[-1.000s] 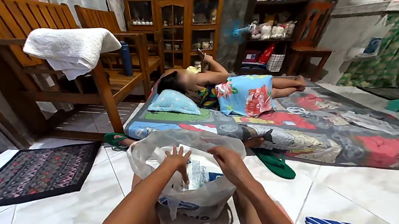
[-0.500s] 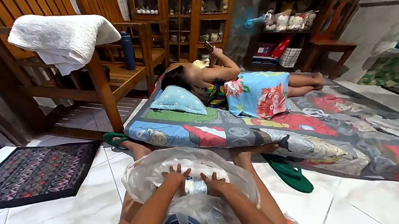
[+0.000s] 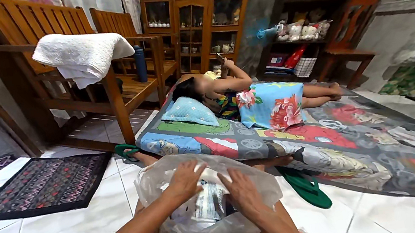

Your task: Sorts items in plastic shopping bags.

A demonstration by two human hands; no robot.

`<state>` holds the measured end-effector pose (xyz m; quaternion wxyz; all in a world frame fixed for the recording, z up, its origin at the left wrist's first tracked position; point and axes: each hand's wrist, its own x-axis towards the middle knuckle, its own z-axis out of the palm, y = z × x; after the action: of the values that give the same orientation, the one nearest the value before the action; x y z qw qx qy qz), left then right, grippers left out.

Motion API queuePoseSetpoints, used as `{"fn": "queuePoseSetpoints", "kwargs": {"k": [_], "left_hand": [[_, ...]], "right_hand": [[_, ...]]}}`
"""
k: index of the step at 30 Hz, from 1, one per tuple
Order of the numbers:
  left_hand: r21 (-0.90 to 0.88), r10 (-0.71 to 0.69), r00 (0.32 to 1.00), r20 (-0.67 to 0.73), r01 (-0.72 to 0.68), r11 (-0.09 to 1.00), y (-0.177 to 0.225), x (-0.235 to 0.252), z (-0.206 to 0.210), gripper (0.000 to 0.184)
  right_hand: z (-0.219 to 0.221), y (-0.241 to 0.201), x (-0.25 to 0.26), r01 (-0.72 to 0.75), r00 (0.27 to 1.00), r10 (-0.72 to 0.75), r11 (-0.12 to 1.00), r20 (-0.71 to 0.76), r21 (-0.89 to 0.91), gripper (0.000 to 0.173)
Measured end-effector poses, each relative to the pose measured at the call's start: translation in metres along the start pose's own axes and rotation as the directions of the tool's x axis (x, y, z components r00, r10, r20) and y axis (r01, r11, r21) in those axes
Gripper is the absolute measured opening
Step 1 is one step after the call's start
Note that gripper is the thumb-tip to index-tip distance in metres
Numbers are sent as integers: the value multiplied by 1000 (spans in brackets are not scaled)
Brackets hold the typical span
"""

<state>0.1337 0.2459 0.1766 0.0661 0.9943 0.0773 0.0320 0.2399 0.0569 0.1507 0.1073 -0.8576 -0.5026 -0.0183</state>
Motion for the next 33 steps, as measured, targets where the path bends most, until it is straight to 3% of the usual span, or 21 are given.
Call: {"fn": "queuePoseSetpoints", "kwargs": {"k": [2,3,4,6,7,8,9,10,12,17,19,22,24,26,27,28,29,31,33], "left_hand": [[11,-90,928,-362,101,995,-15,-19,-20,71],[-10,-197,894,-403,211,977,-29,-26,-29,78],[-56,-328,877,-351,330,942,-43,-32,-38,88],[-133,-547,832,-96,534,835,-66,-39,-49,100],[-164,-580,814,38,578,800,-73,-41,-49,93],[-223,-564,816,125,577,786,-79,-42,-44,75],[-269,-535,827,170,562,783,-82,-43,-40,57],[-295,-513,839,180,544,786,-82,-43,-41,48],[-340,-476,870,126,489,803,-77,-44,-58,43],[-403,-459,888,39,434,806,-72,-55,-93,37],[-376,-451,887,97,452,809,-73,-59,-90,39],[-231,-442,848,292,511,828,-65,-66,-75,42],[-104,-466,831,303,515,851,-55,-70,-75,41],[-35,-399,915,51,401,915,-40,-85,-73,42],[-19,-252,951,-178,253,967,-35,-92,-65,46],[29,-58,928,-368,74,997,-31,-96,-55,48],[57,95,894,-438,-78,995,-22,-100,-45,53],[-69,278,894,-351,-320,945,5,-111,-25,74],[-226,376,915,-148,-401,888,29,-124,-4,79]], "right_hand": [[-10,18,-19,15,904,-41,998,-425,-64,61],[-17,28,-25,-59,862,20,996,-507,-62,72],[-26,36,-31,-173,863,145,985,-484,-14,87],[-44,50,-36,-435,881,451,891,-142,128,109],[-46,61,-33,-506,860,507,836,52,213,106],[-40,73,-32,-522,852,496,787,167,329,92],[-32,84,-32,-506,861,466,740,204,443,67],[-28,92,-33,-481,870,453,688,197,543,45],[-38,100,-39,-396,882,461,611,99,686,28],[-77,98,-58,-248,851,522,493,-56,834,21],[-75,96,-63,-254,849,527,479,-43,840,21],[-59,98,-71,-382,864,497,541,81,749,23],[-52,99,-79,-402,860,506,587,70,703,24],[-52,98,-92,-370,858,513,641,-17,672,28],[-54,96,-100,-374,850,526,650,-37,662,33],[-57,94,-108,-399,834,550,638,-28,659,38],[-59,89,-117,-434,817,577,603,9,670,43],[-55,80,-131,-469,802,586,498,115,729,51],[-39,69,-140,-424,828,533,395,173,815,59]]}}
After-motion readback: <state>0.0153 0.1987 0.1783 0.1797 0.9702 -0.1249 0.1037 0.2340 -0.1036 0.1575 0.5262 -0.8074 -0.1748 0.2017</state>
